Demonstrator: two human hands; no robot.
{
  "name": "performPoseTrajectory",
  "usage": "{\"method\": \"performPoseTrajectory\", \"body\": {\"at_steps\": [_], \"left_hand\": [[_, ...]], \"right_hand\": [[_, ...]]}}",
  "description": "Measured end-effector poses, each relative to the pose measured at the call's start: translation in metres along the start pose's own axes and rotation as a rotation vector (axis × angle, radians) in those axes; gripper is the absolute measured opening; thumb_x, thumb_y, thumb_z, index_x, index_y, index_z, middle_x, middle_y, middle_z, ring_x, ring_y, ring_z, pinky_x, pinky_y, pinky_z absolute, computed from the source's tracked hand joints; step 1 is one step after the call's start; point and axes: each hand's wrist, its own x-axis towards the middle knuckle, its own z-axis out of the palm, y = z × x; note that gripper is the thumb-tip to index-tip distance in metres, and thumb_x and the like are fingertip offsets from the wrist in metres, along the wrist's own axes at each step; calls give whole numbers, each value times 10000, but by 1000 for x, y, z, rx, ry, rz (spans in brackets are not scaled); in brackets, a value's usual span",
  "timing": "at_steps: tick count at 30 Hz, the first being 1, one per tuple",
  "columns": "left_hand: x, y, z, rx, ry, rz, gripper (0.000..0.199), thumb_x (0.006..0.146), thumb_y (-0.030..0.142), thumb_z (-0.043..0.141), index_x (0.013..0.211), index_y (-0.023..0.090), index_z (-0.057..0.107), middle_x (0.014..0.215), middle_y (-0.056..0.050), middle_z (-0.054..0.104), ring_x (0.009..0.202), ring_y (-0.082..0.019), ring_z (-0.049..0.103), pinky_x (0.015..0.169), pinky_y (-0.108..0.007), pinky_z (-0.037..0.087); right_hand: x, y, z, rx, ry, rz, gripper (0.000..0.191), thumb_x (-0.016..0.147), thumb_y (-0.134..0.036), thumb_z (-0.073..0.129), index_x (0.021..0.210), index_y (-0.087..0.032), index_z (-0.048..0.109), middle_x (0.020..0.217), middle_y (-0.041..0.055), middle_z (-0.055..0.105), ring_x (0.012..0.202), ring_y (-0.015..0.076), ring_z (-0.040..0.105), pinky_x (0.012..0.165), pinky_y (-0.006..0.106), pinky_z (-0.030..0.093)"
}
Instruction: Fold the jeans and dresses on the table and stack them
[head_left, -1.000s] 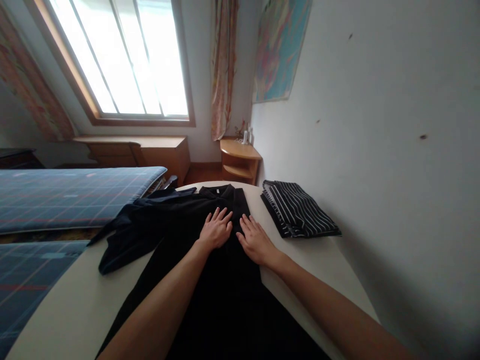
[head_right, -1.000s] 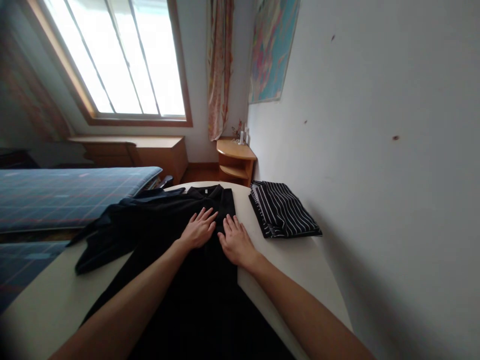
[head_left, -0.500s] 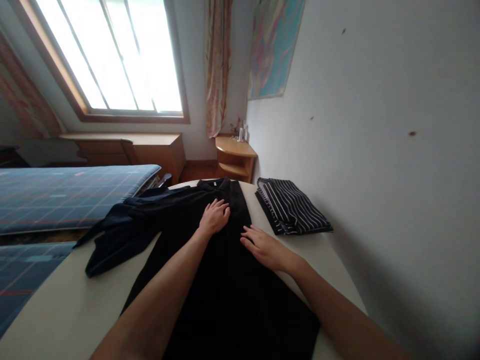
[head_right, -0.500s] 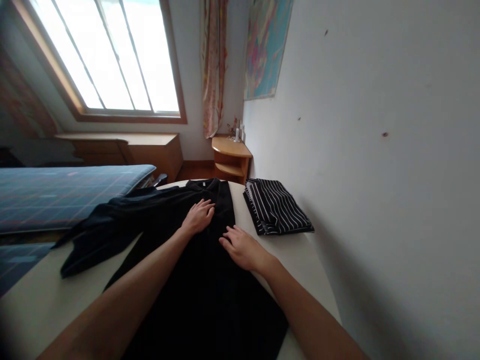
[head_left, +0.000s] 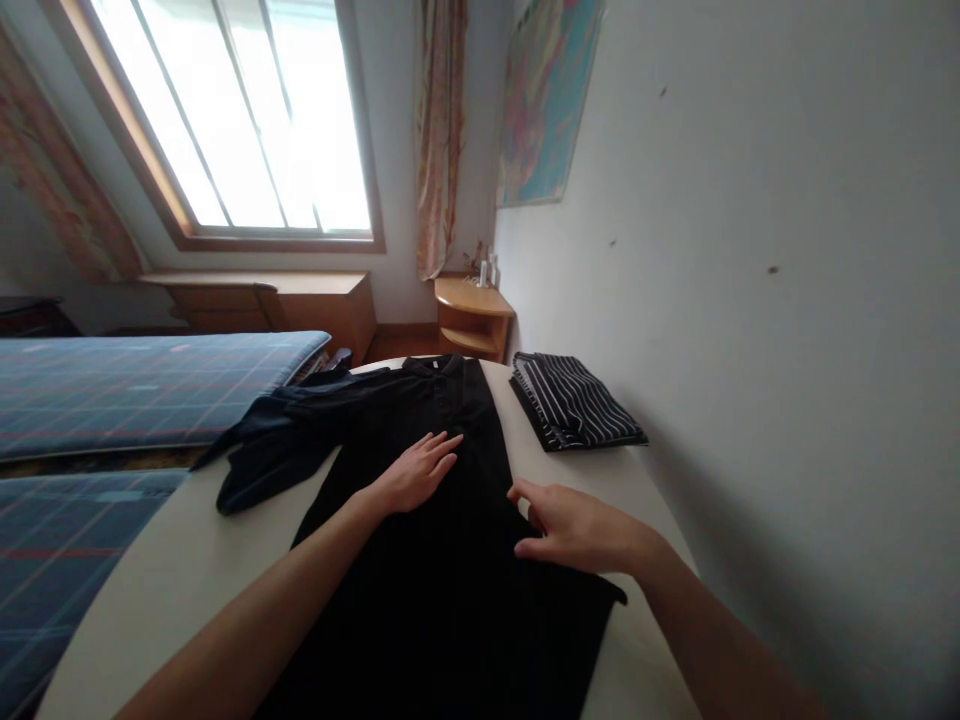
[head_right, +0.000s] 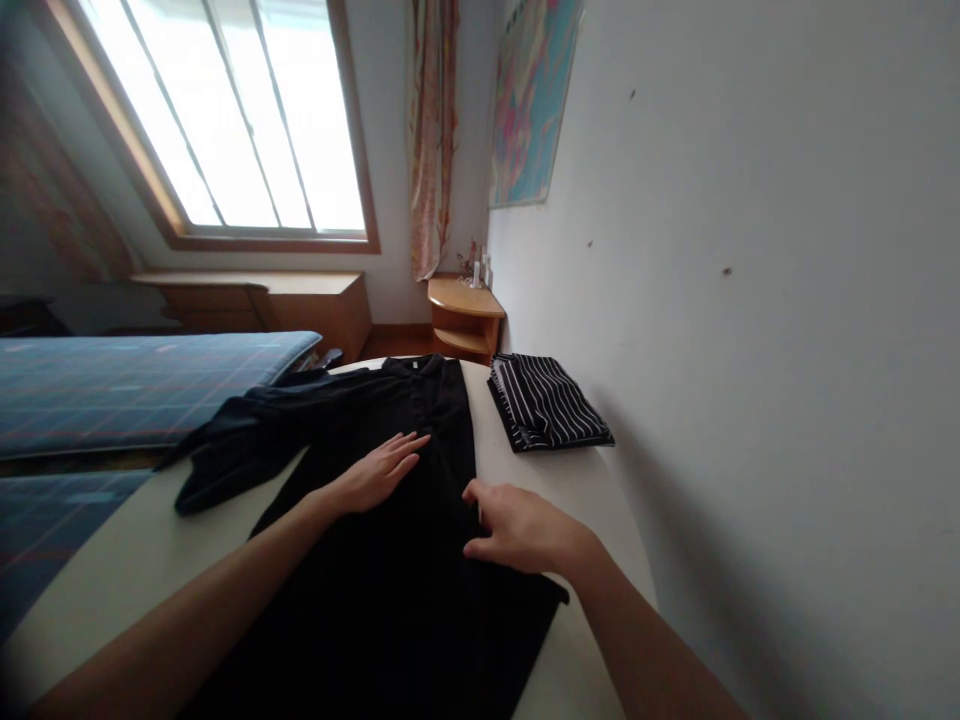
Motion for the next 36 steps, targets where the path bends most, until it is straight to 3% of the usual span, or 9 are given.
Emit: {"method": "performPoseTrajectory", "body": {"at_steps": [7,12,14,17,21,25,28,31,36], "left_hand": [[-48,16,13,-24,27,-79,523,1032,378,375,1522,194,382,1561,-110,427,1495,-265,284,1219,-508,238],[-59,13,10,-49,138,74,563,931,171,469,1489,220,414,1561,-98,429,1446,-234,385,1204,-470,306],[-59,14,6,-43,127,153,521,883,91,459,1366,259,556,1546,-59,452,1441,-233,385,1191,-460,332],[-59,28,-4,-54,71,246,416,855,64,467,1156,260,676,1403,-41,597,1361,-234,479,1149,-452,383],[-67,79,-14,-96,-120,381,271,894,168,535,1114,244,674,1133,-22,722,1073,-193,650,1026,-386,475],[-90,132,1,-40,-241,353,558,815,515,718,1301,280,575,1279,-38,664,1157,-268,615,1025,-431,479],[-105,148,25,104,-259,400,730,844,693,593,1414,250,479,1401,-113,584,1268,-374,549,1062,-552,438],[-112,152,43,256,-227,435,702,904,686,493,1412,202,479,1417,-166,560,1286,-419,533,1039,-584,452],[-114,157,61,286,-37,542,449,931,497,573,1259,189,580,1267,-75,679,1137,-291,652,877,-382,576]], "right_hand": [[-12,-26,-4,424,-392,-228,974,724,-329,840,1550,-263,328,900,-22,612,750,115,591,672,219,476],[13,-12,24,865,-630,-311,965,754,-487,806,1547,-288,294,1049,47,671,703,102,647,650,242,523],[21,2,34,936,-503,-315,825,803,-502,759,1493,-247,386,1000,53,696,664,99,633,620,239,516],[30,24,40,913,-96,-281,594,850,-470,711,1344,-189,541,834,15,685,621,99,582,563,216,466],[43,45,43,817,262,-174,430,872,-464,652,1179,-165,621,707,-19,621,563,100,512,516,222,409],[53,52,46,763,352,-150,339,896,-418,593,1117,-164,639,693,-21,615,534,99,475,513,235,385],[54,53,50,657,411,-169,291,911,-378,578,1101,-174,662,739,-1,643,635,128,554,599,256,435],[53,53,53,495,449,-175,260,915,-349,587,1097,-196,692,846,23,686,763,161,612,696,279,465],[49,46,55,385,425,-189,258,923,-315,585,1122,-205,706,874,23,706,791,170,625,749,292,471]]}}
